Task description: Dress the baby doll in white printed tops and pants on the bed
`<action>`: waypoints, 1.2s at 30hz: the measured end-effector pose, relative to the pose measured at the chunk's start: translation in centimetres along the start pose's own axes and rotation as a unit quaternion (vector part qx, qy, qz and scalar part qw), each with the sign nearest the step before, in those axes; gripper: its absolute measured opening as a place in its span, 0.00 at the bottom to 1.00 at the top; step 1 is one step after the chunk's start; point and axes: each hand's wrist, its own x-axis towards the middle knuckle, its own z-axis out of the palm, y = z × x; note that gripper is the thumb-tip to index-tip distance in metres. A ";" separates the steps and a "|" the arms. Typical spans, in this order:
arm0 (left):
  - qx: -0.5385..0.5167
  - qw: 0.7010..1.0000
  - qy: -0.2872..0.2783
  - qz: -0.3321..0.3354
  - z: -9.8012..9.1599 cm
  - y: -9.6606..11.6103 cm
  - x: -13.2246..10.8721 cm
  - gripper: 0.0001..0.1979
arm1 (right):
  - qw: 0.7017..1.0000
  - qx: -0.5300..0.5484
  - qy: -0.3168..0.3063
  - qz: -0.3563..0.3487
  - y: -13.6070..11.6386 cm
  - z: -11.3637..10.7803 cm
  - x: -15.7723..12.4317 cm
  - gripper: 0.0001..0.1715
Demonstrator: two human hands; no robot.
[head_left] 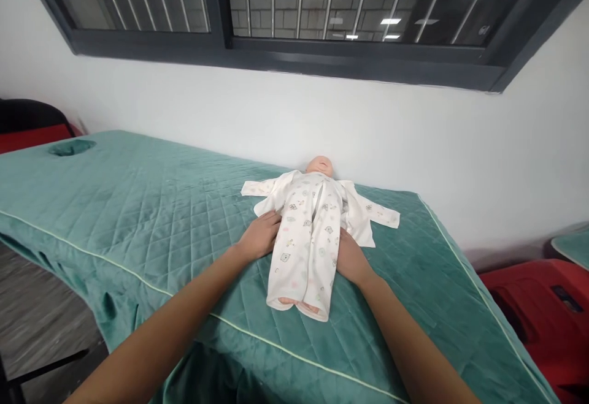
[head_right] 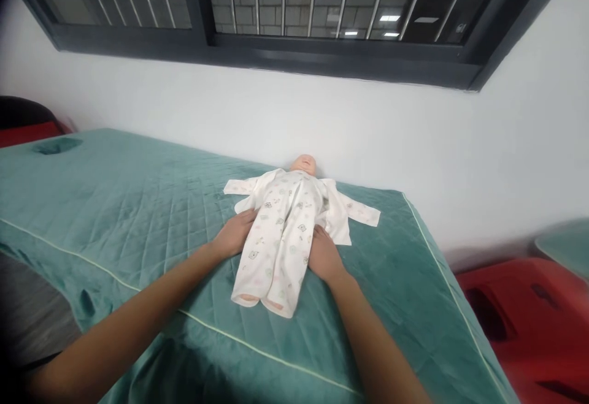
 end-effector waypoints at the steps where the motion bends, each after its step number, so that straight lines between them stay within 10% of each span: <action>1: -0.014 1.000 0.003 -0.006 0.0 0.1 0.1 0.13 | 1.000 0.009 -0.006 0.010 -0.2 -0.1 0.1 0.20; 10: -0.167 0.985 -0.004 -0.044 1.3 1.4 2.1 0.18 | 0.985 0.036 -0.011 0.167 -1.7 -0.5 0.8 0.17; 36: -0.223 0.970 0.055 -0.077 1.6 2.3 4.8 0.14 | 0.979 0.031 0.043 0.198 -2.5 -1.9 -0.4 0.14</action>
